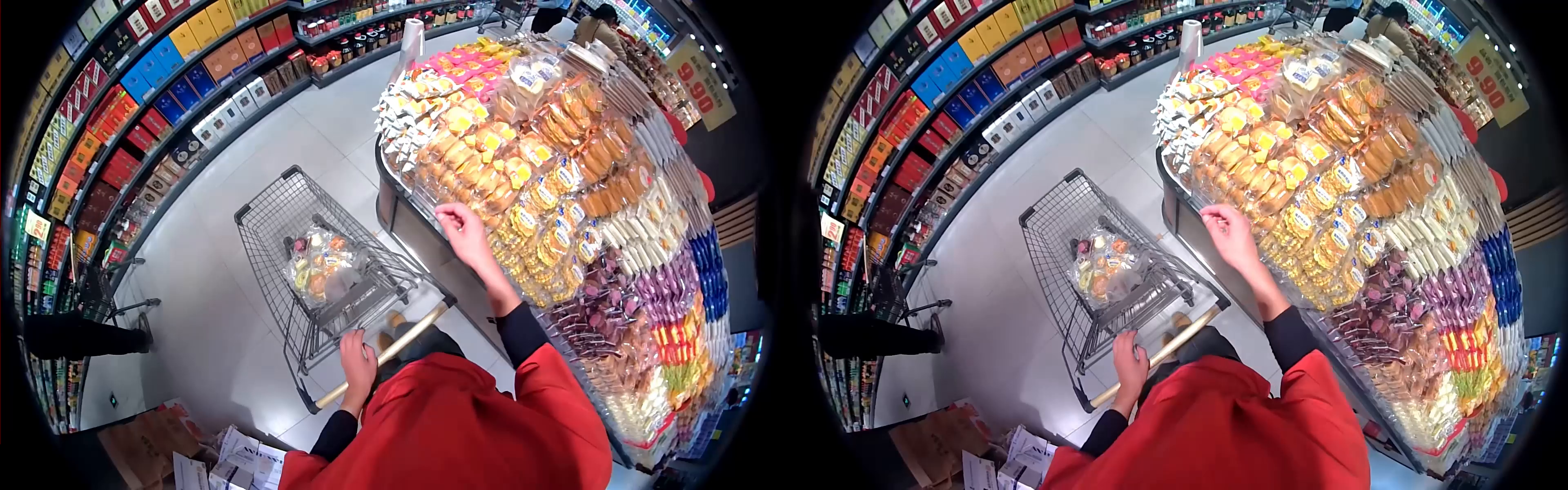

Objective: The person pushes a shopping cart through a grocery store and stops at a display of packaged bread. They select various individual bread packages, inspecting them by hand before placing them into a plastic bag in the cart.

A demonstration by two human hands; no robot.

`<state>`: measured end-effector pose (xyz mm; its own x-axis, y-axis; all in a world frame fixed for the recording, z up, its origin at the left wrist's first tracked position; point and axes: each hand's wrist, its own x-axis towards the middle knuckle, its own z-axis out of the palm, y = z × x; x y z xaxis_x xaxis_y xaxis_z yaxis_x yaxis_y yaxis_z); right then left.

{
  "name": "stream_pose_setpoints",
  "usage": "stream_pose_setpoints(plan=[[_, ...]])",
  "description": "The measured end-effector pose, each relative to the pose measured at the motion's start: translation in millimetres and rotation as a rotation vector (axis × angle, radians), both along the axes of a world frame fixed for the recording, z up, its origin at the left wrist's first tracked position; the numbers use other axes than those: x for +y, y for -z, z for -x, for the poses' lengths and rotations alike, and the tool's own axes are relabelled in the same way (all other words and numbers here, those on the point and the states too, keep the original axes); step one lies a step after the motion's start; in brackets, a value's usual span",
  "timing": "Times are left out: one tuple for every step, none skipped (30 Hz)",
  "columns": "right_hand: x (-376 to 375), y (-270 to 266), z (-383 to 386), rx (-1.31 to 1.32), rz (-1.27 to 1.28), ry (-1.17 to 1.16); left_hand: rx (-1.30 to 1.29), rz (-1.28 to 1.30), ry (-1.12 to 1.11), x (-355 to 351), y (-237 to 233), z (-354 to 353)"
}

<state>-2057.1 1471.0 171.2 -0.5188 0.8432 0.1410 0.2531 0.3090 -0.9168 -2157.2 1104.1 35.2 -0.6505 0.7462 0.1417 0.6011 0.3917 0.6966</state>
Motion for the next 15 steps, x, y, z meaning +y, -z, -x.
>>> stream_pose_setpoints(plan=[[11, -13, 0, 0.012, -0.068, 0.017, -0.006, 0.0, -0.003, 6, 3, 6], [21, -25, -2, -0.004, -0.165, 0.023, 0.02, 0.003, -0.014, 10, 5, 10], [32, -30, 2, 0.026, -0.134, 0.046, 0.026, 0.012, -0.013, 15, 6, 18], [46, -30, 6, 0.007, -0.177, 0.051, 0.042, 0.012, -0.021, 20, 7, 25], [59, -29, 8, -0.017, -0.219, 0.054, 0.053, 0.015, -0.028, 24, 8, 29], [71, -26, 11, -0.02, -0.202, 0.058, 0.059, 0.025, -0.036, 29, 7, 34], [82, -24, 17, -0.031, -0.323, 0.059, 0.059, 0.041, -0.027, 32, 5, 40], [94, -24, 24, -0.04, -0.45, 0.061, 0.055, 0.033, -0.028, 38, 3, 47], [100, -25, 30, -0.035, -0.45, 0.057, 0.052, 0.013, -0.042, 41, 5, 47], [109, -24, 37, -0.064, -0.556, 0.087, 0.057, 0.03, -0.033, 46, 4, 54], [118, -25, 46, -0.091, -0.667, 0.116, 0.061, 0.036, -0.031, 52, 3, 61], [124, -24, 53, -0.199, -0.602, 0.123, 0.06, 0.048, -0.037, 55, 2, 65], [125, -20, 61, -0.203, -0.593, 0.13, 0.057, 0.059, -0.037, 57, -1, 69], [130, -15, 69, -0.319, -0.647, 0.163, 0.044, 0.07, -0.041, 60, -3, 74], [138, -11, 76, -0.437, -0.708, 0.199, 0.04, 0.054, -0.024, 64, -4, 77]])
